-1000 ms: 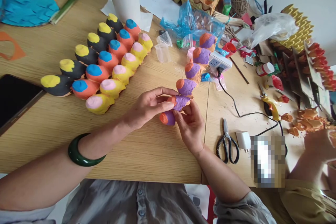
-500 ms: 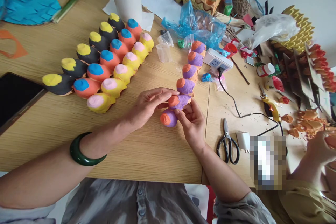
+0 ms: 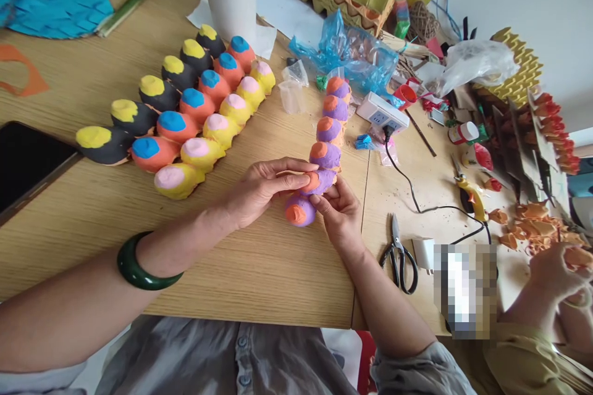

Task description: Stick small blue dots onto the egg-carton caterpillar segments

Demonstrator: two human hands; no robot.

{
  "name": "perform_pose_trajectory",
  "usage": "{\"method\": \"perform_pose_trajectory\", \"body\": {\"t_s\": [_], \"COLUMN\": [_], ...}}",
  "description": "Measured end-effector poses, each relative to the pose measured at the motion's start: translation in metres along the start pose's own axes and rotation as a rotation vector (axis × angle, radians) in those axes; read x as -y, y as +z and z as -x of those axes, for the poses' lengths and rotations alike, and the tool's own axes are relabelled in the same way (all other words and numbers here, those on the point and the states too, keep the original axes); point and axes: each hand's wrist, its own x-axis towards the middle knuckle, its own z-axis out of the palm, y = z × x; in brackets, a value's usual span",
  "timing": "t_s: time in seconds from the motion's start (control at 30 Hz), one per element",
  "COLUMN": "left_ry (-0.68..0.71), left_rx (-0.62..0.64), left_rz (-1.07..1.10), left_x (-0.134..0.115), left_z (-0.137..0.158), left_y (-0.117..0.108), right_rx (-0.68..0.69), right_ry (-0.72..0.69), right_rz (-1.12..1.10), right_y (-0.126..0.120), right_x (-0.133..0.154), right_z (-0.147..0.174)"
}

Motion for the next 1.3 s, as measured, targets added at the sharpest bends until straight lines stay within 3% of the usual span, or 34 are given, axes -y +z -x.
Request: {"method": "perform_pose_trajectory", "body": {"t_s": [0.23,0.53,0.73,0.9,1.13,1.3], "left_ry": [0.169,0.130,0.268,0.273,0.495,0.656], "left_rx": [0.021,-0.042,0.109,0.250,0.189,0.149], "left_rz": [-0.201,-0.171,-0.295,-0.371,-0.571,-0.712], "left_x": [0.001,0.005,-0.003,-0.003,0.008,0.006], "left_z": [0.002,0.000,0.006,0.009,0.009,0.007], "left_y": [-0.002,-0.002,-0.001,-0.004,-0.001,-0.003], "right_rx": [0.032,0.036,0.019,-0.042,-0.115,-0.096], "right_ry": [0.019,0.056,0.043,0.058,-0.027,0.028], "right_rz": [0.017,0.028,-0.027,-0.050,-0.058,-0.187], "right_y": [-0.003,0.000,-0.004,-0.004,-0.001,0.004], "right_x": [-0.001,0.001,0.005,0.005,0.012,0.017], "right_z": [0.000,-0.002,-0.005,-0.007,-0.005,-0.001]}}
